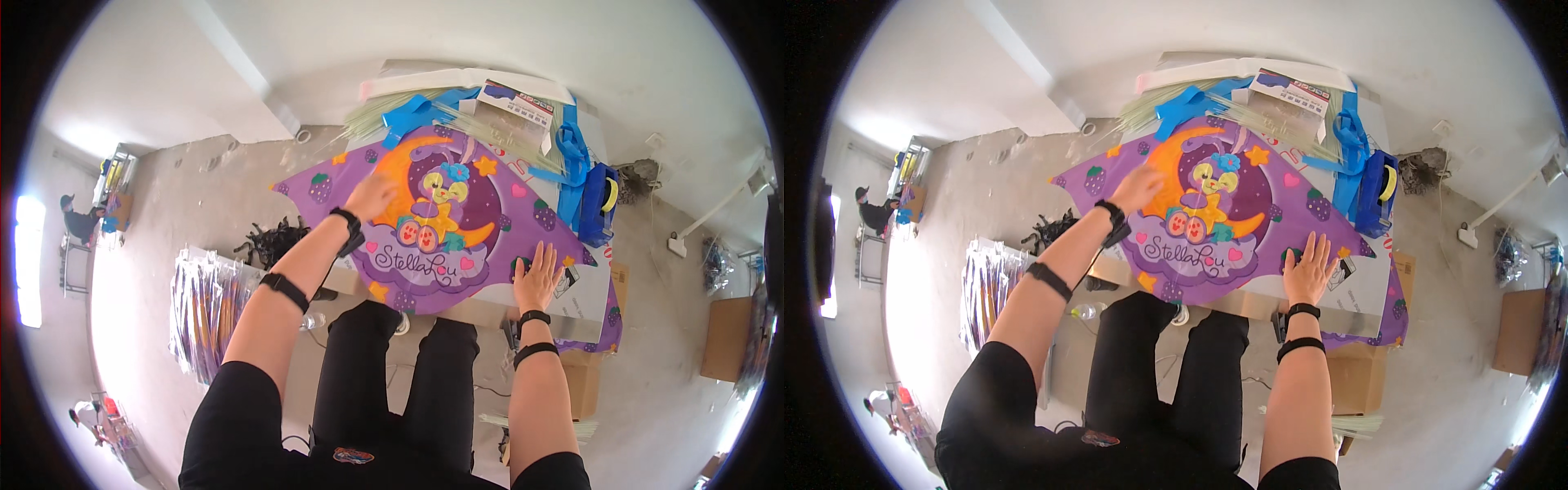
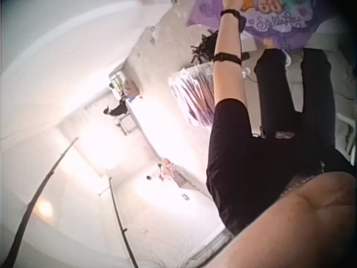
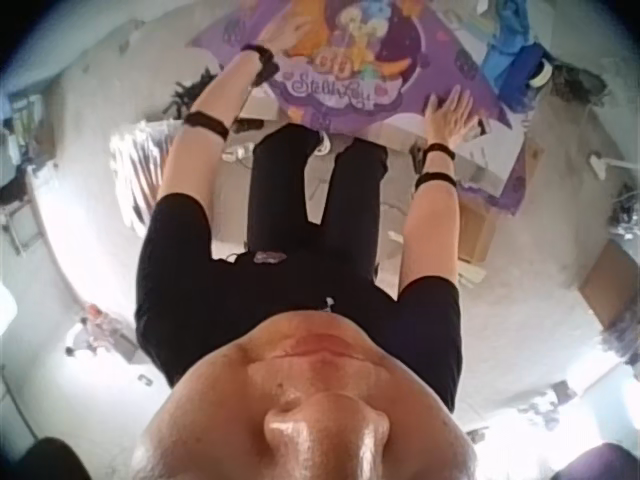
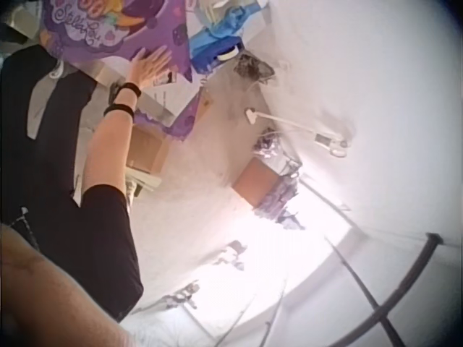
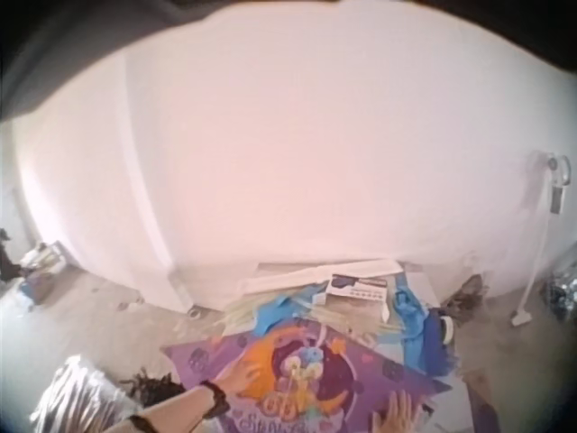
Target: Assembling a decorative kite by attaching support rods and ribbons to the kite skin.
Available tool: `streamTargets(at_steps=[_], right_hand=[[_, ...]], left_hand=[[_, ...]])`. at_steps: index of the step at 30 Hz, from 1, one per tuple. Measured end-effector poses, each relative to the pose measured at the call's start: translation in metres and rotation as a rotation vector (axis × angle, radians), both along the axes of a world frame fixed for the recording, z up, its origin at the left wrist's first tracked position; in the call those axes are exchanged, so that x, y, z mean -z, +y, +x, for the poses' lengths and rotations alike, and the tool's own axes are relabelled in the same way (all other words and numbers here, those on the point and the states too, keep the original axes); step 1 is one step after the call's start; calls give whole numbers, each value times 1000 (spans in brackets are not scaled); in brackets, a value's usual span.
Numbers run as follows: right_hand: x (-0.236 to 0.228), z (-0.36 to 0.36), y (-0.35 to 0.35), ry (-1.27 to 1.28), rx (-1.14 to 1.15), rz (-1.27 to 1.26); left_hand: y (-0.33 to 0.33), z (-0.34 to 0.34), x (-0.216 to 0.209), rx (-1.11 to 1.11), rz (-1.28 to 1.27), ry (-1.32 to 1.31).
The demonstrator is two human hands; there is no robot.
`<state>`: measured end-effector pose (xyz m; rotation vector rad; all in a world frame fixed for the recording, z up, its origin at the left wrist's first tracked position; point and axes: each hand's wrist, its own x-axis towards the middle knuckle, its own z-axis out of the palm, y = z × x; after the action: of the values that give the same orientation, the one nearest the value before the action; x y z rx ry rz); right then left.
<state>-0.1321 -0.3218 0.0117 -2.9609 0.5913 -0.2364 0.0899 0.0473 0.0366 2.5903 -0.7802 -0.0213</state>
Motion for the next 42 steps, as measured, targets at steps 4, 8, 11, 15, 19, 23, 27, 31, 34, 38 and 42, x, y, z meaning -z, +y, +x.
streamTargets(at_steps=[4, 8, 11, 15, 19, 23, 27, 31, 34, 38, 42], right_hand=[[2, 0, 5, -20, -23, -21], [5, -1, 4, -37, -24, -1], [4, -4, 2, -15, -11, 4], [4, -1, 3, -28, -23, 20], [5, 0, -2, -62, -7, 16], [5, 1, 0, -69, -7, 19], [5, 3, 5, -63, -14, 32], [3, -1, 4, -48, -14, 33], [3, -8, -4, -48, 7, 24], [5, -1, 5, -81, -17, 31], [11, 0, 1, -106, -45, -23]], left_hand=[[-9, 84, 19, -270, -74, -103], [-29, 125, 37, -412, -76, -31], [-37, 130, 38, -595, -96, 135], [-26, 136, 48, -595, -197, 93], [-25, 131, 52, -517, -287, 173], [-31, 120, 63, -353, -10, -34], [-23, 123, 60, -401, 68, -28], [-23, 111, 32, -427, -178, -10], [-37, 71, -21, -460, -449, 20], [-4, 11, -66, -429, -686, 101], [3, -64, -113, -419, -1014, 309]])
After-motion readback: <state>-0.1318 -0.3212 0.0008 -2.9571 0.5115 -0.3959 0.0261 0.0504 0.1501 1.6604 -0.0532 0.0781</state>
